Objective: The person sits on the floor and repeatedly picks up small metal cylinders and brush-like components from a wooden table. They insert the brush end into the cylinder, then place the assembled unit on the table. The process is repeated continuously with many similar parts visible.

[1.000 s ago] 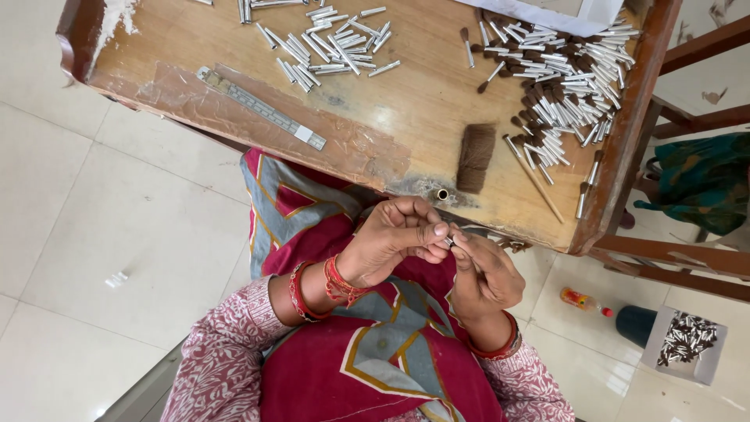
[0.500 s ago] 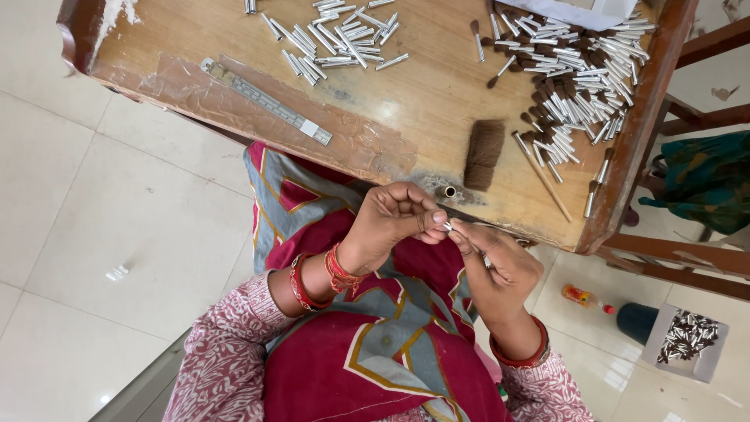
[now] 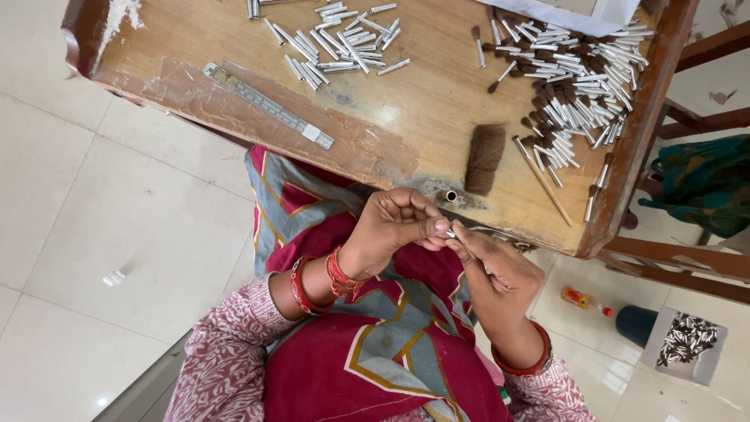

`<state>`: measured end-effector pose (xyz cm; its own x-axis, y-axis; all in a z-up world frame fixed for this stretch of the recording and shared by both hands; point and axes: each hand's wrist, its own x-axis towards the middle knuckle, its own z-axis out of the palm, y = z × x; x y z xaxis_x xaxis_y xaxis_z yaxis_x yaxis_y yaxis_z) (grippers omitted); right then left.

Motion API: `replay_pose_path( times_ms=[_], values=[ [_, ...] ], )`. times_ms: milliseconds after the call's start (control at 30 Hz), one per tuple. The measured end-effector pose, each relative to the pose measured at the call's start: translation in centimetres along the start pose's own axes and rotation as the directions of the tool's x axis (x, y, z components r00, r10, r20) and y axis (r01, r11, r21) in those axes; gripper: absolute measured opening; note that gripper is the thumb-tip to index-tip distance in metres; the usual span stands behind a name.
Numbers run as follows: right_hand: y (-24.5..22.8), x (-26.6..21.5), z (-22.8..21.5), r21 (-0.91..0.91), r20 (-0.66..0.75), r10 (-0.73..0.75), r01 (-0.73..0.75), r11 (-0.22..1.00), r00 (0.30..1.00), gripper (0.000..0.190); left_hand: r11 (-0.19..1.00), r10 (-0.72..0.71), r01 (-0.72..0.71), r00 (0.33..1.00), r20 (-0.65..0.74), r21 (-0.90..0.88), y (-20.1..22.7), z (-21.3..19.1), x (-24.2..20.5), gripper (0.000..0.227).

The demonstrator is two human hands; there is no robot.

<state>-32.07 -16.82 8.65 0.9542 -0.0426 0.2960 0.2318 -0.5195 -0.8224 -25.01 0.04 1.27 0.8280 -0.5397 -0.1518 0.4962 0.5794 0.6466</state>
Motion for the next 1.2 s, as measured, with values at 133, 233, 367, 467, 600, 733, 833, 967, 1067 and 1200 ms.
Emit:
replay_pose_path(
  times_ms=[133, 233, 367, 467, 600, 733, 833, 967, 1067, 1200],
  values=[
    [-0.2, 0.0, -0.1, 0.032, 0.007, 0.025, -0.025, 0.999, 1.0, 0.035, 1.0, -0.007, 0.007, 1.0, -0.001, 0.008, 0.0, 0.1, 0.1, 0.01],
    [-0.3, 0.1, -0.3, 0.013, 0.029, 0.006, -0.007, 1.0, 1.0, 0.036, 1.0, -0.011, 0.011, 1.0, -0.006, 0.017, 0.0, 0.0, 0.1, 0.01],
    [-1.7, 1.2, -0.5, -0.09, 0.029, 0.038, -0.035, 0.995, 0.999, 0.052, 1.0, 0.013, -0.013, 1.0, 0.005, 0.019, -0.2, -0.3, 0.1, 0.01],
    [-1.9, 1.5, -1.0, -0.064, 0.038, 0.058, -0.055, 0.996, 0.998, 0.059, 1.0, 0.029, -0.029, 1.0, -0.003, 0.007, 0.1, -0.3, 0.1, 0.01],
    [-1.0, 0.5, -1.2, -0.014, 0.038, 0.088, -0.087, 0.996, 0.995, 0.043, 0.999, 0.032, -0.032, 0.999, -0.004, 0.003, 0.4, -0.2, 0.1, 0.011],
    [-0.6, -0.2, -0.9, 0.023, 0.015, 0.085, -0.085, 0.996, 0.996, 0.033, 0.999, 0.031, -0.031, 0.999, 0.005, -0.006, 0.1, -0.2, 0.0, 0.012],
    [-0.6, -0.3, -0.7, 0.0, 0.011, 0.062, -0.062, 0.998, 0.998, 0.032, 1.0, 0.027, -0.026, 0.999, 0.035, -0.015, -0.1, -0.2, -0.1, 0.011],
    [-0.9, -0.2, -0.6, -0.024, -0.024, 0.034, -0.035, 0.999, 0.999, 0.034, 0.999, -0.037, 0.037, 0.999, 0.02, 0.021, 0.1, -0.4, -0.1, 0.012],
    [-0.7, -0.4, -0.6, -0.018, -0.032, 0.018, -0.018, 1.0, 0.999, 0.033, 0.998, -0.061, 0.06, 0.998, 0.007, 0.022, 0.2, -0.2, -0.1, 0.013],
    [-1.0, -0.3, -0.3, -0.057, -0.042, -0.022, 0.019, 0.998, 0.999, 0.031, 0.998, -0.056, 0.056, 0.998, 0.022, 0.014, 0.0, 0.0, -0.2, 0.013]
  ],
)
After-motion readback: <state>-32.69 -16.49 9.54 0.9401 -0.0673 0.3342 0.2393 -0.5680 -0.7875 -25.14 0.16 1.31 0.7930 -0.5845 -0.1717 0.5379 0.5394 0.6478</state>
